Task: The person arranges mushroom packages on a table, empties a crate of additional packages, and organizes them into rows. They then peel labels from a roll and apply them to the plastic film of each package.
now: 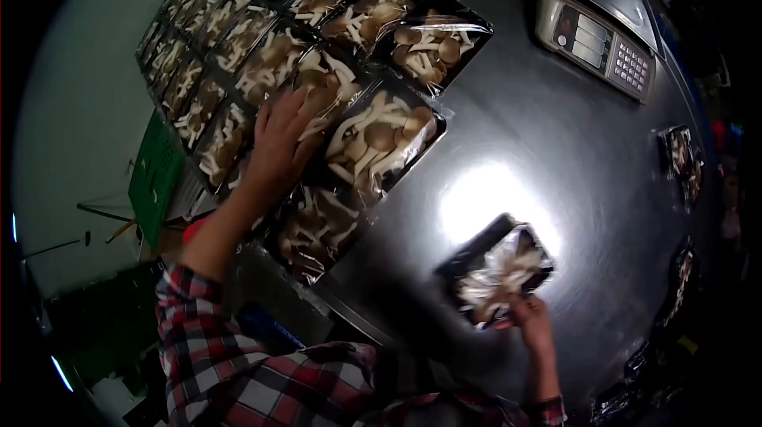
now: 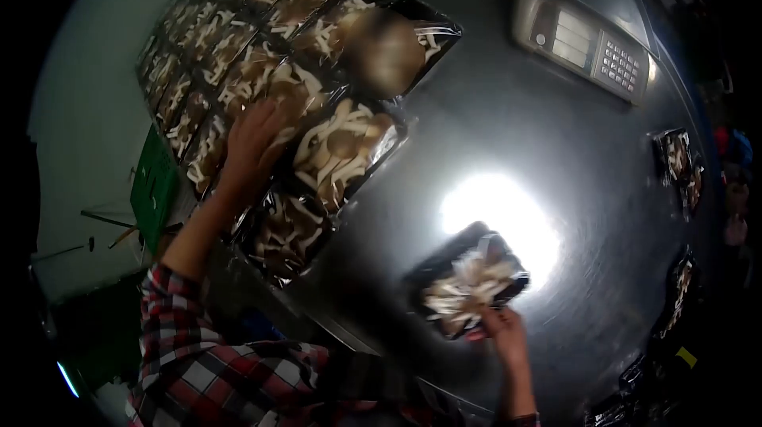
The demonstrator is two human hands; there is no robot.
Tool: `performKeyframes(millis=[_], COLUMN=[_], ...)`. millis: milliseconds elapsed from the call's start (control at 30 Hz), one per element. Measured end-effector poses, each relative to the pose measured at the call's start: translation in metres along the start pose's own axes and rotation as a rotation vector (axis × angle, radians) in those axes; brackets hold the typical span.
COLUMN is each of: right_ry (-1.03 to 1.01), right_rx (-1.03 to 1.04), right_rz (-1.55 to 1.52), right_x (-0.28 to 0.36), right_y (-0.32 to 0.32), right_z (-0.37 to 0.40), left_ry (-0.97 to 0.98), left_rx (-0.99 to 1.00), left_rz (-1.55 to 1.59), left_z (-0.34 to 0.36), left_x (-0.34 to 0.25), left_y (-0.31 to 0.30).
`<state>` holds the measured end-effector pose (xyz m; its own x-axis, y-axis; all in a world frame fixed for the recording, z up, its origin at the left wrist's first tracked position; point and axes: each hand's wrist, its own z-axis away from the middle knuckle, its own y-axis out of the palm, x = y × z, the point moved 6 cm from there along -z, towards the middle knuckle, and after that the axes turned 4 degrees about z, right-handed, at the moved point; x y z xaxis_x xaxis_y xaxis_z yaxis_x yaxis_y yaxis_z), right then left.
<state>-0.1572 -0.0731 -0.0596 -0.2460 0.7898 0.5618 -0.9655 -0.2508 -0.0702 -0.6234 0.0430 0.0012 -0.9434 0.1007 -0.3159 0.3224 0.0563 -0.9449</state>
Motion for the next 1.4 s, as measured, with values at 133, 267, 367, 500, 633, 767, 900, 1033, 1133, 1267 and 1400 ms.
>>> performKeyframes(millis=[133, 267, 367, 500, 633, 767, 900, 1033, 1133, 1267, 1400], right_ry=[-0.117, -0.704, -0.41, -0.405, -0.586, -0.357, -0.7, -0.949, -0.642, -0.946, -0.356], right_rx=[0.241, 0.518, 0.908, 0.439, -0.541, -0.533, -0.557, -0.49, -0.004, -1.167, -1.738], right_rz=[0.586, 0.821, 0.55, -0.271, 0.001, -0.393, -0.17, -0.196, -0.243, 0.172, 0.206], right_x=[-0.057, -0.059, 0.009, 0.02, 0.068, 0.151, 0.184, 0.174, 0.156, 0.152, 0.117], right_y=[0.111, 0.251, 0.201, 0.008, -0.277, -0.414, -0.458, -0.434, -0.383, -0.512, -0.648], right_z=[-0.013, -0.015, -0.003, -0.081, -0.126, -0.167, -0.216, -0.19, -0.127, -0.096, -0.136], left_ry=[-0.121, 0.035, 0.067, 0.031, 0.116, 0.067, 0.27, 0.493, 0.669, 0.687, 0.631], left_rx=[0.026, 0.165, 0.19, 0.091, 0.072, 0.288, 0.237, 0.095, -0.058, -0.185, -0.047], left_rz=[0.061, 0.073, -0.164, -0.171, -0.197, -0.328, -0.457, -0.317, -0.153, 0.109, 0.22], left_z=[0.106, 0.139, 0.172, 0.171, 0.164, 0.147, 0.063, -0.077, -0.157, -0.194, -0.193], left_x=[-0.026, -0.126, -0.13, -0.147, -0.152, -0.172, -0.23, -0.328, -0.435, -0.558, -0.597], left_y=[0.002, 0.03, 0.073, 0.072, 0.06, 0.046, 0.018, 0.06, 0.118, 0.178, 0.244])
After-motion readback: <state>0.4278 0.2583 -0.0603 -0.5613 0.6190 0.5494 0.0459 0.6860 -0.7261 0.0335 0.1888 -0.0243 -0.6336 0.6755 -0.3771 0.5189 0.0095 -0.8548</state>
